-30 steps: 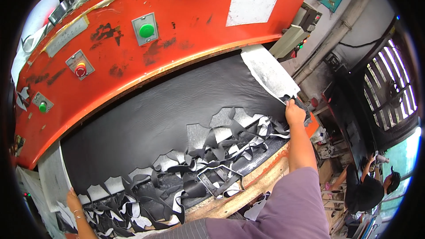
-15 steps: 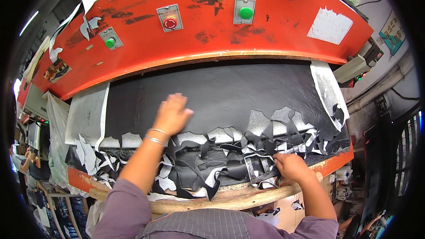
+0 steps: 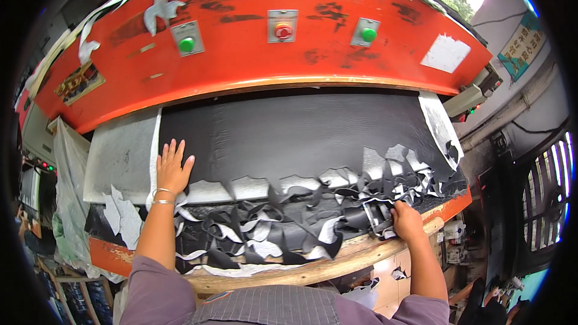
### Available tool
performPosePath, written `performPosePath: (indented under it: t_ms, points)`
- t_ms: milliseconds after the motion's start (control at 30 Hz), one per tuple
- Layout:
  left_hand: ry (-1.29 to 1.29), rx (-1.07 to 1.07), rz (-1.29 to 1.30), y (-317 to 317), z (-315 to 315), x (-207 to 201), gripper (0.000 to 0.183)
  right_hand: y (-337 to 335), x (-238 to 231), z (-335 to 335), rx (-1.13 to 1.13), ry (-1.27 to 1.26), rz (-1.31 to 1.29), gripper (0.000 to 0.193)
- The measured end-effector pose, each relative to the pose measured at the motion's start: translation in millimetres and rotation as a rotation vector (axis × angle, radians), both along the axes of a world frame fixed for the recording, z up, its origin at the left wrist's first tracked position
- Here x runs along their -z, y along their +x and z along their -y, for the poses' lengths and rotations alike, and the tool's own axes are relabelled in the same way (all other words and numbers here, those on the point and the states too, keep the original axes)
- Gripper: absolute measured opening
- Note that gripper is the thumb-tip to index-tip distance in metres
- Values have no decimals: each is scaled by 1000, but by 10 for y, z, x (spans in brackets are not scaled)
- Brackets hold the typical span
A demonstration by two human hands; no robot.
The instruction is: Cutting shoe component shapes from a material sheet using a die-cutting press machine.
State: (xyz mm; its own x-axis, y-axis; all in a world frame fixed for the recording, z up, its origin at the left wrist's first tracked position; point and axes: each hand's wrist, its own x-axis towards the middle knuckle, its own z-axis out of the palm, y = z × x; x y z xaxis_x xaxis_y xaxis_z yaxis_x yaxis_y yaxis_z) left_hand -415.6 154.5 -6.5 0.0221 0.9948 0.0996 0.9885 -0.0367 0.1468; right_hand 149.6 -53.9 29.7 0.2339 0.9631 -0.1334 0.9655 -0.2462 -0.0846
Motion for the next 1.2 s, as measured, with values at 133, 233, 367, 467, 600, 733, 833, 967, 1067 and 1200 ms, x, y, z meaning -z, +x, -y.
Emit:
performPosePath:
  t_ms: [133, 233, 367, 467, 600, 733, 833, 967, 1067, 1200]
  points:
    - [14, 67, 16, -457, 390, -2, 60, -42, 21, 114, 70, 35, 81, 15]
    - [87, 115, 16, -610, 671, 145, 57, -128, -221, 242, 172, 31, 122, 17]
    - [150, 125, 91, -781, 835, 234, 52, -451, -841, 494, 267, 106, 236, 17]
    - [225, 131, 313, -840, 800, 298, 36, -842, -1103, 483, 237, 173, 49, 15]
    - [232, 129, 367, -842, 756, 379, 39, -1803, -792, -264, 82, 190, -253, 20]
    - [247, 95, 399, -812, 706, 399, 52, -3208, -98, -1148, -113, 208, -524, 24]
    - [275, 100, 533, -782, 731, 406, 59, -4044, 189, -1656, -204, 211, -653, 26]
    - [223, 74, 557, -773, 785, 424, 63, -4532, 295, -1884, -271, 236, -430, 24]
    - [254, 113, 553, -803, 720, 434, 61, -4551, 417, -1930, -290, 310, -391, 29]
    - [244, 93, 558, -844, 718, 455, 57, -4523, 356, -1690, -357, 363, -500, 58]
